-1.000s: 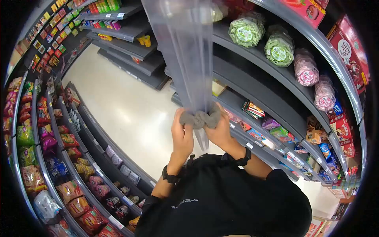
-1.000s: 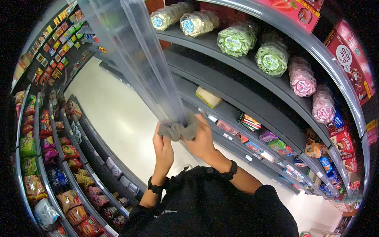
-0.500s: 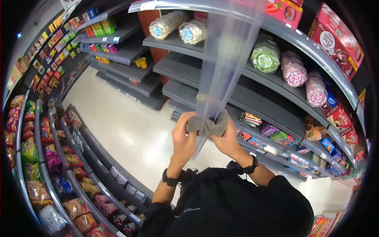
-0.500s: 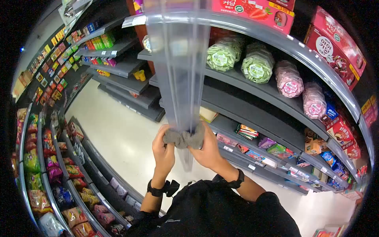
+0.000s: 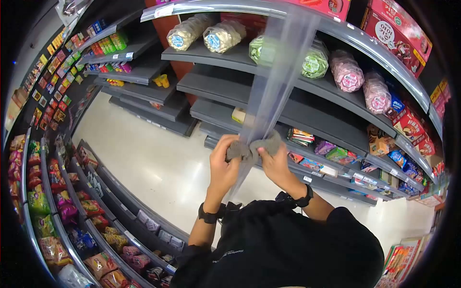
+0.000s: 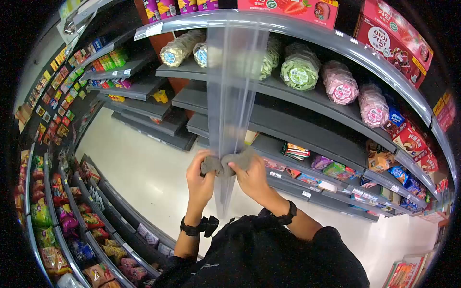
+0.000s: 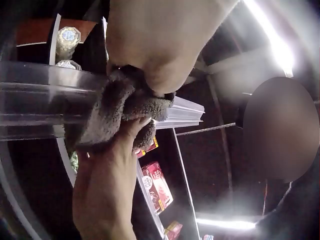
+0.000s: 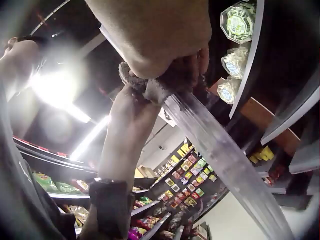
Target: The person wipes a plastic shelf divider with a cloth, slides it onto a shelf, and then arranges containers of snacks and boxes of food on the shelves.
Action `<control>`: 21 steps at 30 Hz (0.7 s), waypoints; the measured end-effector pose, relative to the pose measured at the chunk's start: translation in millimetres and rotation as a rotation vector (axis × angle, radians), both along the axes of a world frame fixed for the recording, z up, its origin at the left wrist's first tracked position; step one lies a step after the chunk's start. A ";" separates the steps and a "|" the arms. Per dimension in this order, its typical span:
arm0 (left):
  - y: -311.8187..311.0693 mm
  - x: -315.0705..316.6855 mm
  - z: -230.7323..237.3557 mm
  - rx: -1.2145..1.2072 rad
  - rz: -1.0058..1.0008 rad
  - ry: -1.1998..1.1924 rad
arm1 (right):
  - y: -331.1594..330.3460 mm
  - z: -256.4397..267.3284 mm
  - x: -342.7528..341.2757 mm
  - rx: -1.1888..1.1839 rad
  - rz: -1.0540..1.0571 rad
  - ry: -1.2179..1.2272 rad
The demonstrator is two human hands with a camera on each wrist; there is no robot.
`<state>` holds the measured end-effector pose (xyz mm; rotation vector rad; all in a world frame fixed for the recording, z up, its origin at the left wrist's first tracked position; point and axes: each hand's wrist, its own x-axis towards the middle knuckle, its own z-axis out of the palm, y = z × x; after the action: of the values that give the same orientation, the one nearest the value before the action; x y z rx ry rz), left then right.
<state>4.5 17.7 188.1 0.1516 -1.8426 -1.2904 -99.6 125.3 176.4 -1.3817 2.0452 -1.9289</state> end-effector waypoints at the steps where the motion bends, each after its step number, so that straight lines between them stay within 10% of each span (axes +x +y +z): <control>1: 1.4 0.6 -3.6 0.043 -0.012 -0.022 | 0.4 4.6 3.9 -0.001 -0.008 -0.002; 21: 12.4 -4.3 -13.6 0.146 0.039 0.008 | 4.7 -20.9 21.0 -0.012 -0.137 -0.055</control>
<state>0.2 30.1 174.5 0.2592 -1.7301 -1.3958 -78.6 130.0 155.5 -1.2057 2.1593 -2.0088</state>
